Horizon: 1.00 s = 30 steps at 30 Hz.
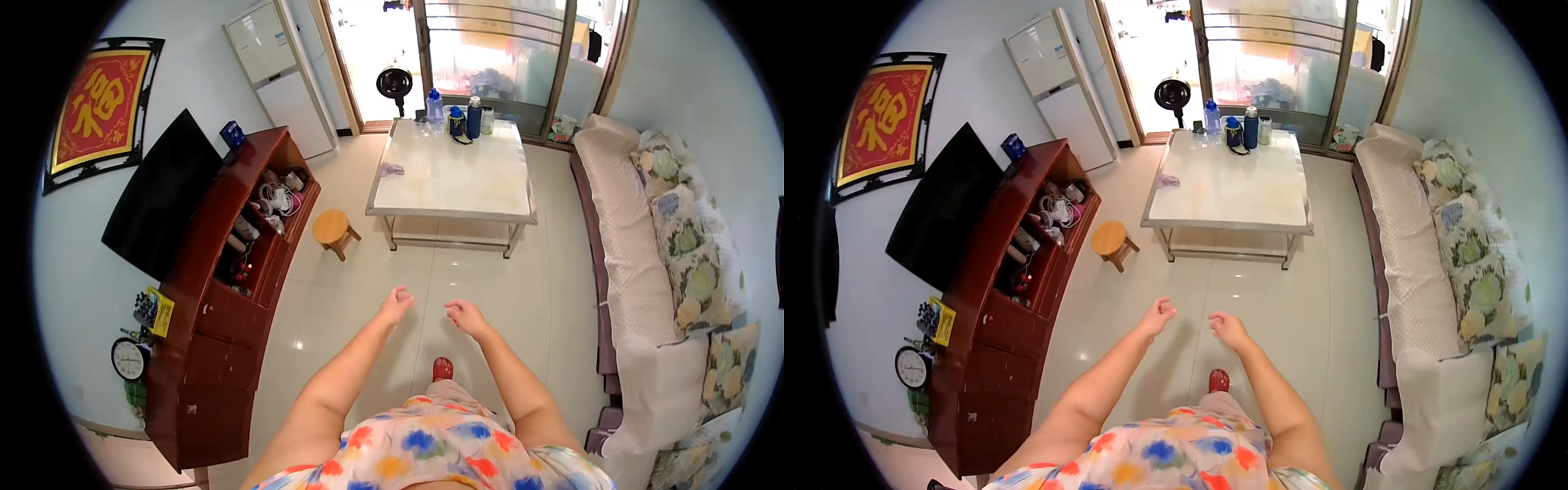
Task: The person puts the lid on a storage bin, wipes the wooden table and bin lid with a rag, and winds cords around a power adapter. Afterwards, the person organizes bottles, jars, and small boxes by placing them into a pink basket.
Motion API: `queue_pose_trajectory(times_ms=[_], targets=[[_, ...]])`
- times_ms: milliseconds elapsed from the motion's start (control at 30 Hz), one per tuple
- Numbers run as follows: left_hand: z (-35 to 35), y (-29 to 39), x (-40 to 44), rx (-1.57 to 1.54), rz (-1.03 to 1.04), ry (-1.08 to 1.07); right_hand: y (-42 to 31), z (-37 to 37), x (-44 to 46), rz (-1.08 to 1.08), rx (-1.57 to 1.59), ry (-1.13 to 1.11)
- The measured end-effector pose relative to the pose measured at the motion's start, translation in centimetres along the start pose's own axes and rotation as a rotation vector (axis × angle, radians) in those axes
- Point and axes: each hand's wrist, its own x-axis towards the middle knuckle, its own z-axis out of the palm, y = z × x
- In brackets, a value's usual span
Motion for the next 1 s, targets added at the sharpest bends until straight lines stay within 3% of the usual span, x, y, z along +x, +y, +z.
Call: queue_pose_trajectory(times_ms=[167, 333, 567, 700, 900, 1000], targets=[[-4.2, 6.4, 13.0, -0.031, 0.08, 0.074, -7.8, -2.2, 11.4, -0.098, -0.063, 0.02], [-5.3, 6.0, 29.6, 0.082, 0.105, 0.153, -9.7, -4.1, 23.1, -0.117, -0.072, 0.092], [-8.7, 10.8, 55.0, 0.325, 0.034, 0.078, -7.3, -5.0, 36.5, 0.118, 0.061, 0.291], [-11.8, 9.7, 67.8, 0.574, -0.096, -0.015, -6.4, -3.3, 42.6, 0.332, 0.15, 0.402], [-14.1, 7.1, 79.5, 0.809, 0.088, 0.031, -6.9, -1.9, 49.5, 0.422, 0.174, 0.398], [-14.4, 1.4, 83.5, 0.978, 0.208, -0.053, -6.2, -2.0, 50.1, 0.466, 0.192, 0.447]])
